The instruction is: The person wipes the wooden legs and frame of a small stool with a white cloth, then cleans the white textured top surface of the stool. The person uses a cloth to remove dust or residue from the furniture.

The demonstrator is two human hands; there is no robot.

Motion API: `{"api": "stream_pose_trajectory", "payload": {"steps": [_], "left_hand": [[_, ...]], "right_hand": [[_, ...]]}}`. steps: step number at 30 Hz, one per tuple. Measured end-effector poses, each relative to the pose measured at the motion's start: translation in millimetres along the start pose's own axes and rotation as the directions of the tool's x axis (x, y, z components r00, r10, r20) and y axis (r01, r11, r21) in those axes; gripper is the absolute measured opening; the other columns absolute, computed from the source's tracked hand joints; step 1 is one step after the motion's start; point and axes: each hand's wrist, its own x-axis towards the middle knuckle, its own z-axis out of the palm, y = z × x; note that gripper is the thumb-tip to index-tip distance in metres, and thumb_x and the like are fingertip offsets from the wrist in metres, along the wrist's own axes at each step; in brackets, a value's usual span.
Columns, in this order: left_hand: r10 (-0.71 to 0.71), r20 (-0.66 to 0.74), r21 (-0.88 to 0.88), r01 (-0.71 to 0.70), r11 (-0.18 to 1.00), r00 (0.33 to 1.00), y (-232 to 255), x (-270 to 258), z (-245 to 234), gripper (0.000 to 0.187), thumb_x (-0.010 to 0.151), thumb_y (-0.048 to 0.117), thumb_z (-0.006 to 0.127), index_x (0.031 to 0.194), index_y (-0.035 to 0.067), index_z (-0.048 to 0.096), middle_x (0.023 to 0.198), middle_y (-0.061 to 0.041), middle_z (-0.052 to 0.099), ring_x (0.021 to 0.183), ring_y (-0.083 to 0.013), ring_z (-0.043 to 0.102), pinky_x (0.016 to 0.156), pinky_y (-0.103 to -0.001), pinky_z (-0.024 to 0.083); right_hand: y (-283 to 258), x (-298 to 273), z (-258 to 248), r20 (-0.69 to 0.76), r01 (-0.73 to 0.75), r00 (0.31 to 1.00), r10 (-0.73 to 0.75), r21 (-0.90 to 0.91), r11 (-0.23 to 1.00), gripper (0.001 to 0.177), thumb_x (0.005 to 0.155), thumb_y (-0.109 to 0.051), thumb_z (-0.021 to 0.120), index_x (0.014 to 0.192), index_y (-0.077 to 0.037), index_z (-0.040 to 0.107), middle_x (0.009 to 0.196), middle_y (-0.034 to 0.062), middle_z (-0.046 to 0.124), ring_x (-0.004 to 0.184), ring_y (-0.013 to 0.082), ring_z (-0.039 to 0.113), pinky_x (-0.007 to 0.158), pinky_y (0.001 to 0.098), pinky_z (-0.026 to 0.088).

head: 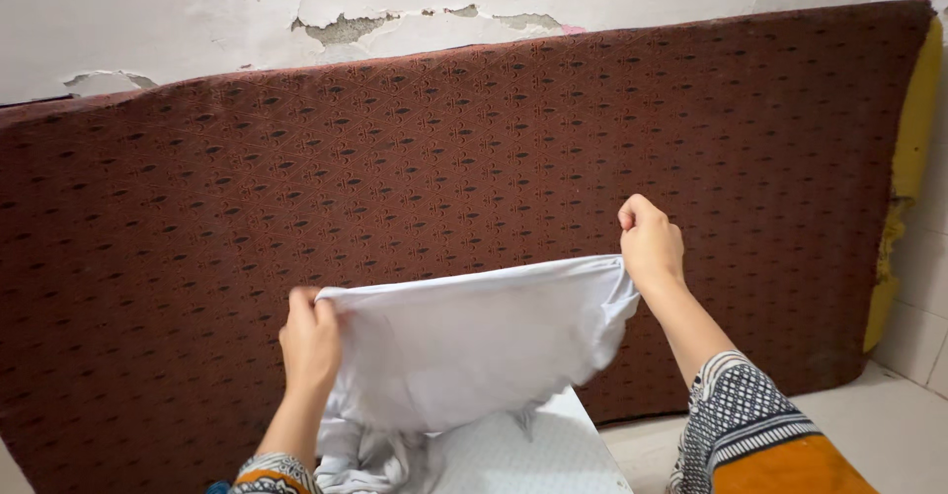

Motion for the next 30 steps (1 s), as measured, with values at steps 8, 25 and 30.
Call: {"api": "stream_pose_trajectory", "payload": {"steps": [8,25,30], "left_hand": [[0.476,0.275,0.735,-0.502,0.456,0.835,34.0,18.1,-36.1,0.014,0.091,0.015,0.057,0.097,0.015,0.07,0.101,-0.005,0.073,0.099,-0.0251,0.071,0.081,-0.04,0.06],[-0.355,0.265,-0.075,0.386,0.919,0.897,-17.4,47.4,-40.4,0.047,0.109,0.031,0.041,0.153,0.017,0.047,0.138,-0.019,0.059,0.122,-0.0356,0.06,0.104,-0.051,0.047],[0.24,0.699,-0.237,-0.099,0.967,0.673,59.6,29.5,-27.5,0.055,0.081,-0.001,0.052,0.131,0.011,0.073,0.131,-0.015,0.073,0.122,-0.0247,0.067,0.106,-0.036,0.05]], "right_hand": [[2.9,31.8,-2.7,-0.036,-0.008,0.999,0.008,-0.005,1.0,0.013,0.09,0.001,0.054,0.086,-0.011,0.053,0.068,0.0117,0.06,0.063,0.0311,0.061,0.061,0.0463,0.046],[-2.7,-12.3,41.6,0.433,-0.41,0.882,0.187,0.507,0.758,0.021,0.081,0.011,0.048,0.079,-0.01,0.048,0.062,0.0026,0.045,0.054,0.0135,0.04,0.045,0.0322,0.03],[-23.7,-47.2,46.8,0.634,-0.61,0.754,0.173,0.578,0.542,0.027,0.079,0.016,0.043,0.076,-0.011,0.043,0.059,0.0013,0.042,0.049,0.0136,0.035,0.041,0.0303,0.027]]}}
